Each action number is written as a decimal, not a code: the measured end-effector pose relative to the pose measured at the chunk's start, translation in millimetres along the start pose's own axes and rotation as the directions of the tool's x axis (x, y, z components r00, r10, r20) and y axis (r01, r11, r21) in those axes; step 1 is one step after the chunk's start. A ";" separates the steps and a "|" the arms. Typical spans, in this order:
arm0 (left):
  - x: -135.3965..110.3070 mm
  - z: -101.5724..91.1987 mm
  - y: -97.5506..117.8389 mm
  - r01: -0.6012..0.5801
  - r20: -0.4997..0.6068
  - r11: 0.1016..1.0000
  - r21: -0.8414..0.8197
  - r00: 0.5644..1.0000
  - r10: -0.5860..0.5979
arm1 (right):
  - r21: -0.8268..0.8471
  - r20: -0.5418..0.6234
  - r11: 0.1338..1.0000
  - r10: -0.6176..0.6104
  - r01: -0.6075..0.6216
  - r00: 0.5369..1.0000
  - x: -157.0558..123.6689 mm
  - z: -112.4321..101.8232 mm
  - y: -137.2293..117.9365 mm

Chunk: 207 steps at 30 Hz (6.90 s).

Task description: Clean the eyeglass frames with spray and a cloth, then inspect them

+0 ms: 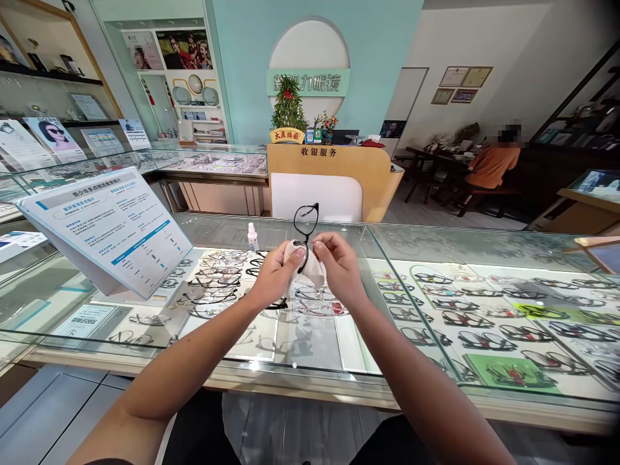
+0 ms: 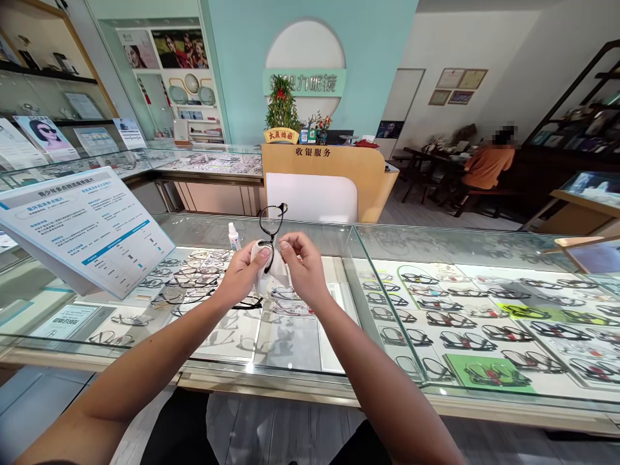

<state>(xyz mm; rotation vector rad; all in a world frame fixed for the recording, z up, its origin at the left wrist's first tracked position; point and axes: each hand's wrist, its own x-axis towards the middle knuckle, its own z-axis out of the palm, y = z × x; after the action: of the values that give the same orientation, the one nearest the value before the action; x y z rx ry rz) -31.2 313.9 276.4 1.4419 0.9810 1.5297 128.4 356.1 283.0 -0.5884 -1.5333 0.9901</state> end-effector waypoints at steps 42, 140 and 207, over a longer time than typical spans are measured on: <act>14.0 -18.8 -11.0 0.166 0.038 0.983 -0.072 0.986 -0.164 | 0.309 0.059 0.921 0.229 -0.236 0.972 11.2 -10.9 11.5; 14.3 -24.3 8.9 -0.062 0.061 0.994 -0.092 0.996 0.067 | 0.040 0.334 0.962 0.243 -0.271 0.911 3.0 -6.8 10.0; 41.0 -70.8 -10.1 -0.389 -0.030 0.456 0.800 0.734 0.679 | 0.155 0.272 0.966 0.158 -0.205 0.949 19.7 -26.2 17.1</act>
<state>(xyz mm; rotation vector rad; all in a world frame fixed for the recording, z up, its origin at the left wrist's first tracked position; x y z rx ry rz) -102.8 354.7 279.1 2.3127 1.6189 2.0147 146.8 387.9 278.8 -0.4920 -1.6130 1.3773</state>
